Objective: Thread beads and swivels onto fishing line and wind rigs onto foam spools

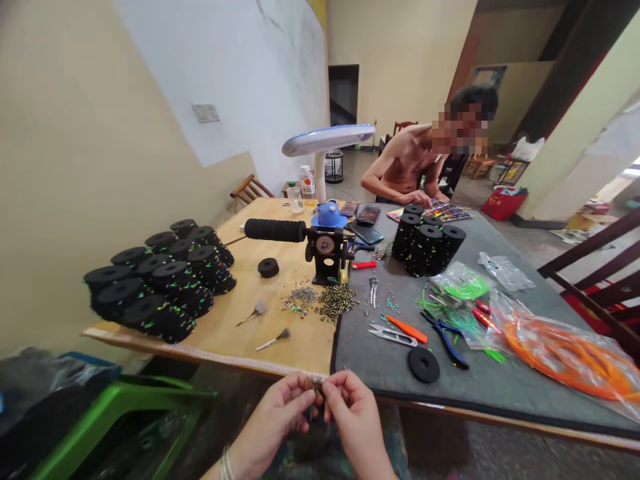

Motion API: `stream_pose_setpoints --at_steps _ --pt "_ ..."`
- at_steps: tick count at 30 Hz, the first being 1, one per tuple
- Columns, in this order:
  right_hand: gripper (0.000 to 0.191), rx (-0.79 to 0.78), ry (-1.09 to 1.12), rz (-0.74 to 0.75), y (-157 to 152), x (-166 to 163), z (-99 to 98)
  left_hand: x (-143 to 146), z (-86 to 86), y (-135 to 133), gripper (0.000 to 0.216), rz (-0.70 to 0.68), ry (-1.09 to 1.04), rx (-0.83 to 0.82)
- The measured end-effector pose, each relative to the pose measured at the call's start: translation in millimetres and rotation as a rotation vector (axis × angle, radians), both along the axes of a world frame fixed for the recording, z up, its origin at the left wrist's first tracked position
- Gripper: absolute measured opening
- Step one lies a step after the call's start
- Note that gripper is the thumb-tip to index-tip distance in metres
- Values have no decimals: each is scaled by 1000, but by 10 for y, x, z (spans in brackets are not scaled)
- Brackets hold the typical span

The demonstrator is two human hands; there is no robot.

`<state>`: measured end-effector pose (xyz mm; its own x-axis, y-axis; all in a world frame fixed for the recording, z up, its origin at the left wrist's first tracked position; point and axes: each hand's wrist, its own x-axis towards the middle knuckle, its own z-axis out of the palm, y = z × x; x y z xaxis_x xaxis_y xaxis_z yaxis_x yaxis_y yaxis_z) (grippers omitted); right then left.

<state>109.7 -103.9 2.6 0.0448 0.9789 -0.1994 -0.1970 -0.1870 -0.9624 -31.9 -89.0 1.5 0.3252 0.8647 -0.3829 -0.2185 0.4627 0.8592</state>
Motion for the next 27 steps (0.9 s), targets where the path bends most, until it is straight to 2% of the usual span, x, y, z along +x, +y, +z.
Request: stream_pose_setpoints --at_steps 6,12,20,27 --pt "43 17 -33 -21 -4 -50 -93 10 -88 -79 22 19 -127 -27" --pt "40 27 -96 -30 -37 -1 -126 49 -74 -81 27 56 -23 44" --pt "36 -5 -162 10 -55 -34 -110 72 -164 -107 25 -9 11 142" --pt "30 -85 -133 -30 -4 -27 -86 98 -153 -121 22 10 -108 20"
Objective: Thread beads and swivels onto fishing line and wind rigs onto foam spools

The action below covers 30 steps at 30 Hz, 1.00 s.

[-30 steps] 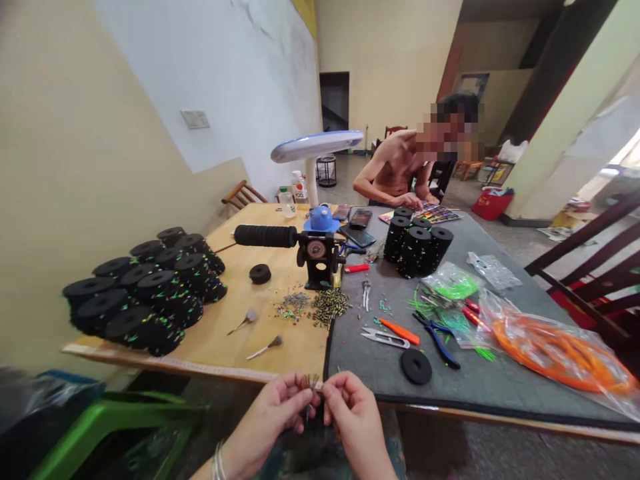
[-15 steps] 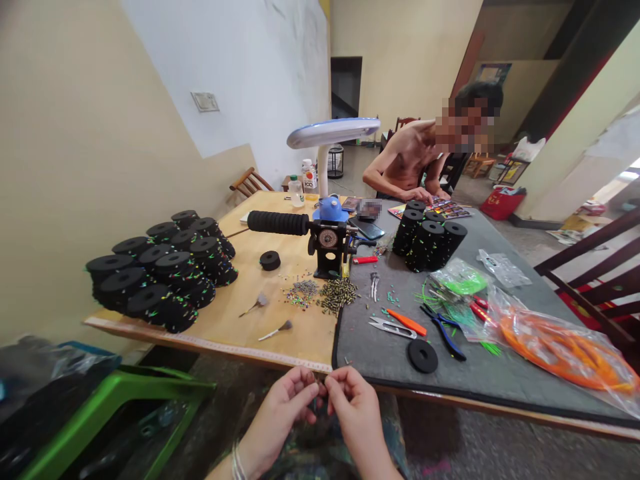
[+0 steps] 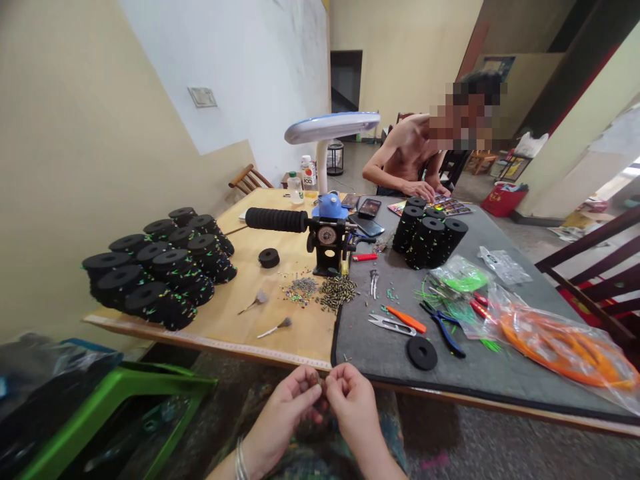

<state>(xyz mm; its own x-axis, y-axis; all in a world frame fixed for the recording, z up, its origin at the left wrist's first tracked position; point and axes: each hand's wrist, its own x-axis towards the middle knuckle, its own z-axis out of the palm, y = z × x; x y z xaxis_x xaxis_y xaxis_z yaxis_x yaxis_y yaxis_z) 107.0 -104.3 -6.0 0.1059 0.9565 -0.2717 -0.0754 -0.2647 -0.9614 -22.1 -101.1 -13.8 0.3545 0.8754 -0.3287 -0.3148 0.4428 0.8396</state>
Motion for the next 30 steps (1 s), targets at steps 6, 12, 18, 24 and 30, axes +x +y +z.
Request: stream_pose_setpoints --at_steps 6,12,18,24,30 --pt "32 -2 28 -47 -48 -44 -53 37 -38 11 25 23 -20 -70" --pt "42 42 38 -33 -98 -25 -41 66 -49 -11 28 76 60 -48" --pt "47 8 69 -27 -69 48 -51 65 3 -64 30 -9 -15 -33" --pt "47 22 105 22 -85 5 -104 52 13 -73 35 -27 56 2" --pt "45 42 82 13 -100 -9 -106 67 6 -81 34 -6 32 -14"
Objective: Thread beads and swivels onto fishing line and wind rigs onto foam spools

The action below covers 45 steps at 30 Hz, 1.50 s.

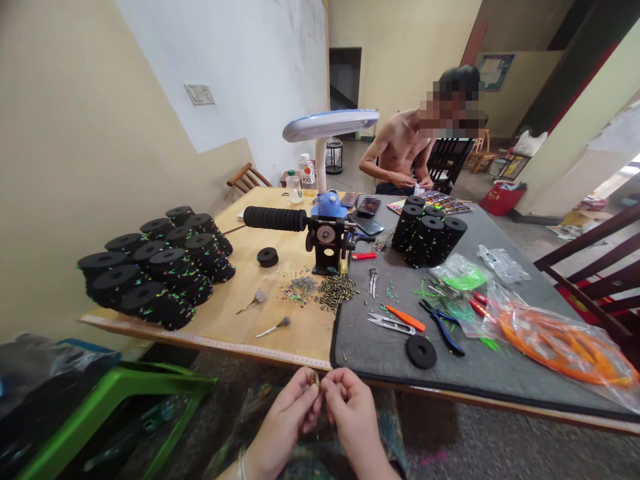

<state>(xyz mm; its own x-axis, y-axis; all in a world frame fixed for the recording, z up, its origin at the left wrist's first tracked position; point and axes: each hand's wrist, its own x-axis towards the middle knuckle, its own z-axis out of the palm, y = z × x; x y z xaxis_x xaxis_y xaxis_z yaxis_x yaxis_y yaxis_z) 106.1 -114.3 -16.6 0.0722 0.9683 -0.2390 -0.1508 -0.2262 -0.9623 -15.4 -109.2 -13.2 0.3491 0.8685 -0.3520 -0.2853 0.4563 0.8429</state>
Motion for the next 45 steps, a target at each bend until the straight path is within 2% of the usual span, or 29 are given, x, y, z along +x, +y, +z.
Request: stream_pose_setpoints --at_steps 5,8,11,17,22,25,29,36,45 --pt "46 -22 33 -16 -12 -13 19 17 -5 -4 31 20 -150 -58" --pt "48 -34 41 -21 -12 -23 27 11 -11 -6 33 1 -192 -1" --pt "49 -29 43 -24 -13 -34 5 6 -48 -3 36 4 -129 72" --pt "50 -13 39 -19 -20 -52 -37 24 -125 5 31 61 -71 30" --pt "46 17 66 -16 -63 -67 -74 16 -105 21 30 1 -23 55" --pt "41 57 53 -3 -77 -65 -117 9 -86 24 31 22 13 68" --pt "38 100 -26 2 -72 -54 -137 22 -71 18 33 76 27 34" --pt "35 161 -160 42 -127 -62 -40 16 -40 21 40 121 59 -64" --pt "42 -15 -10 38 -88 52 -42 -45 -34 20 42 -28 -157 -150"
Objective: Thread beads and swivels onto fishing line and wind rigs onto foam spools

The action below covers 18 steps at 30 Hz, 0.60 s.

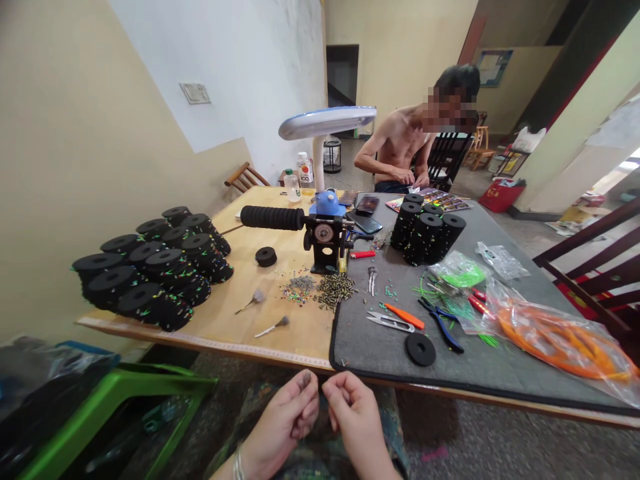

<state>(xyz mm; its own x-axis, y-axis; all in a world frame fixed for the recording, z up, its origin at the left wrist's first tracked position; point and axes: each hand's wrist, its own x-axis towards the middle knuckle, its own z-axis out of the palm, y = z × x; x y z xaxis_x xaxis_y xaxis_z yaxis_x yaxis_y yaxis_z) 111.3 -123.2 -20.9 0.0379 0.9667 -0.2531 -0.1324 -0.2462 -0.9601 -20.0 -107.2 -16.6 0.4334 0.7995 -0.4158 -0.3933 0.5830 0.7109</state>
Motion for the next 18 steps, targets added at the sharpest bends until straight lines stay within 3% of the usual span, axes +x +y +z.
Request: stream_pose_setpoints --at_steps 11,18 --pt "25 79 -248 197 -77 51 82 -19 34 29 41 -20 59 -12" --pt "24 66 -278 252 -48 67 105 -29 -4 36 38 -44 81 22"
